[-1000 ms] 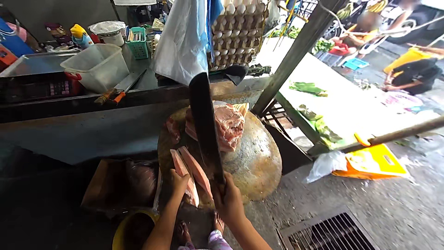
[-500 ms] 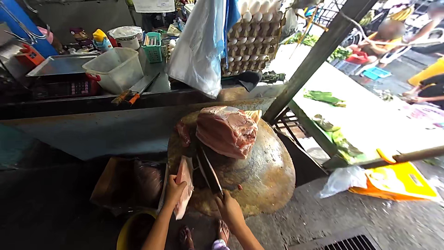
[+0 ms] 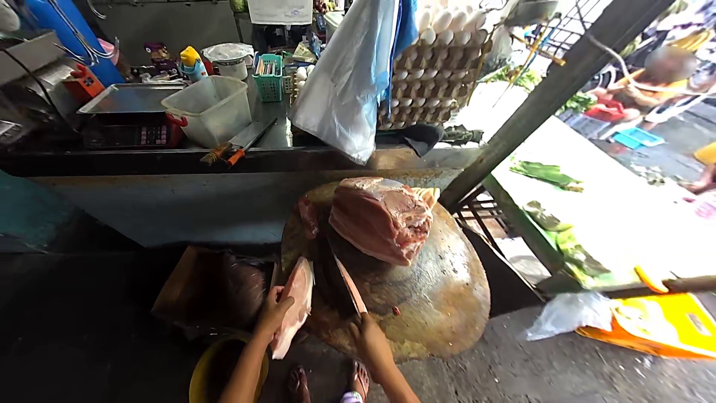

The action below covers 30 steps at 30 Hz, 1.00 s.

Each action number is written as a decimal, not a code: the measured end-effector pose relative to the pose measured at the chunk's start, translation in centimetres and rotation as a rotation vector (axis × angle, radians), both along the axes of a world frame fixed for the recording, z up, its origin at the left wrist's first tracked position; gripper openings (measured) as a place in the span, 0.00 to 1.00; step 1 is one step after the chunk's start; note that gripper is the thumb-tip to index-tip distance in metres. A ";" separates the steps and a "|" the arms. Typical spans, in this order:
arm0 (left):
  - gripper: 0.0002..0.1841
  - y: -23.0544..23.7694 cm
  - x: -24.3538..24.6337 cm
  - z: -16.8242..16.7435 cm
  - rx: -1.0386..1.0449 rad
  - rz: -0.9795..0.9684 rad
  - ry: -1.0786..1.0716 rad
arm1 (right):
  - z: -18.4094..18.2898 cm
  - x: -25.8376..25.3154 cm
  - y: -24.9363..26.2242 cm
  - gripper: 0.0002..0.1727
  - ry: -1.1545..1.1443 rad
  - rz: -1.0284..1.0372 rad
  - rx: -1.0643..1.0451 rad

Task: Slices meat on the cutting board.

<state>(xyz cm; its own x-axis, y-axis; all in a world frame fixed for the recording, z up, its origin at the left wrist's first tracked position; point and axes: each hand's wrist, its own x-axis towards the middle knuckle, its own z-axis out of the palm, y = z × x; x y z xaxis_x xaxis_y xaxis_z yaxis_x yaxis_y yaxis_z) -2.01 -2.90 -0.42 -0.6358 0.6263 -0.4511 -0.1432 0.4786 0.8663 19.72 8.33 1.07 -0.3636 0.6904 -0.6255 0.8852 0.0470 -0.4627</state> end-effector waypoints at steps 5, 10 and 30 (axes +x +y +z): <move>0.20 2.0 -2.0 1.1 0.121 -0.194 -0.202 | -0.6 5.4 1.6 0.26 0.027 -0.107 0.089; 0.26 3.7 -3.7 -2.9 -0.126 -0.175 0.207 | 3.4 6.4 1.2 0.25 0.304 -0.042 0.199; 0.23 -0.8 1.8 -4.1 0.078 0.421 -0.419 | 0.7 -0.3 4.6 0.25 -0.143 0.363 0.117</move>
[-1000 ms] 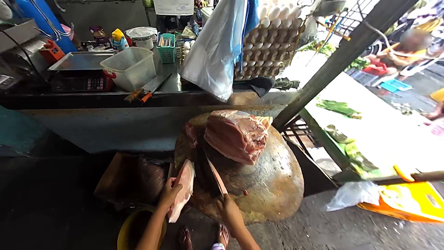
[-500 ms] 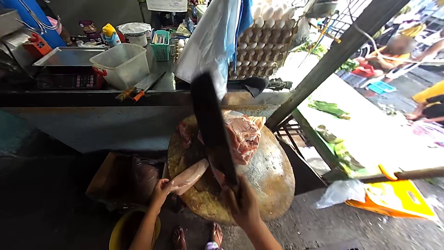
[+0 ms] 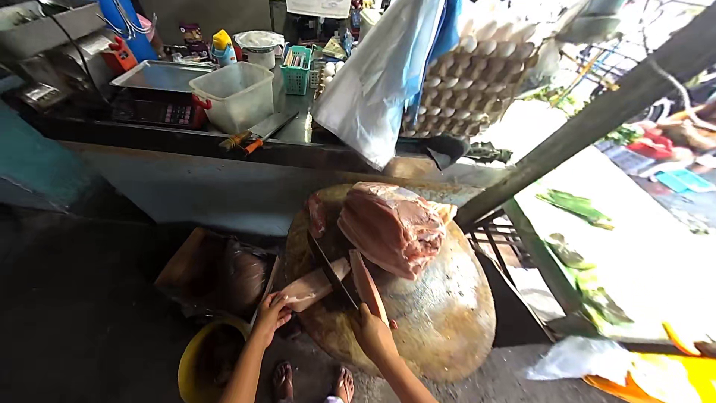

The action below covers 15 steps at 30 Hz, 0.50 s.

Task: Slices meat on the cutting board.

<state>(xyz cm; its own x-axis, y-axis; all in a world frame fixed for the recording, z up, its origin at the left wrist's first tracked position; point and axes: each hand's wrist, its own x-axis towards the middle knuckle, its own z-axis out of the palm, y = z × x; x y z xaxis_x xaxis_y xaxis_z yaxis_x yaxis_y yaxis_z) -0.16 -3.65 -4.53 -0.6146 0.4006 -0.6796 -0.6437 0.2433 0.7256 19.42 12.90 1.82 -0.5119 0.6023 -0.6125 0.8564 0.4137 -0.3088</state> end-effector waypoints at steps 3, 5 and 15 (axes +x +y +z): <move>0.23 -0.1 0.1 0.1 0.045 0.045 -0.017 | 3.1 0.1 0.6 0.26 0.157 -0.005 0.051; 0.22 0.0 0.1 0.2 0.053 0.035 0.011 | 7.2 0.0 0.0 0.25 0.469 -0.026 0.102; 0.22 0.3 0.0 0.1 -0.006 0.058 0.012 | 6.2 -1.4 -4.9 0.21 0.877 0.013 0.271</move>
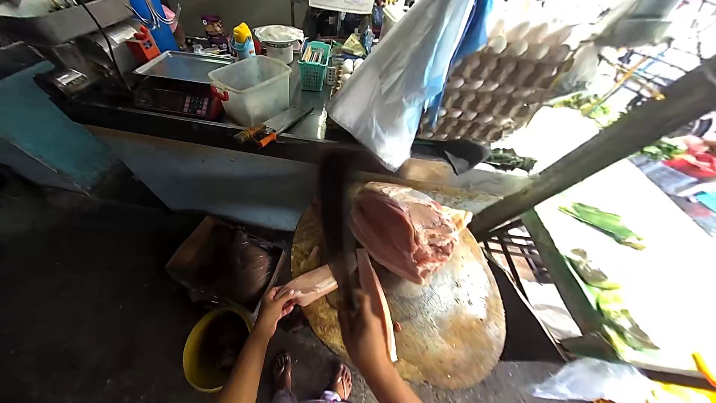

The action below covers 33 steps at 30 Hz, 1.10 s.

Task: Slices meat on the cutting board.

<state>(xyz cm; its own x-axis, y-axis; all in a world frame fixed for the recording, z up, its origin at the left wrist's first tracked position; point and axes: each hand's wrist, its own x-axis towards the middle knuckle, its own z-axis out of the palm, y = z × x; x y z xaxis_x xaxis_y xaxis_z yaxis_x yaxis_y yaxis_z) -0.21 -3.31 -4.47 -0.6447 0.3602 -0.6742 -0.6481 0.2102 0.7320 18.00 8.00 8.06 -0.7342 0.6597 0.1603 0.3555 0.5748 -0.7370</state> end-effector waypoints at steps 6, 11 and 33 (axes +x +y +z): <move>0.21 -0.8 0.3 -0.2 -0.024 0.003 -0.004 | -5.8 -0.2 0.3 0.23 -0.969 0.095 -0.302; 0.21 1.2 1.1 1.0 0.058 -0.040 -0.036 | -6.2 2.0 4.0 0.26 -0.852 0.059 -0.237; 0.25 2.7 1.8 1.8 -0.374 -0.372 0.499 | -6.4 0.3 2.0 0.24 -0.936 0.112 -0.330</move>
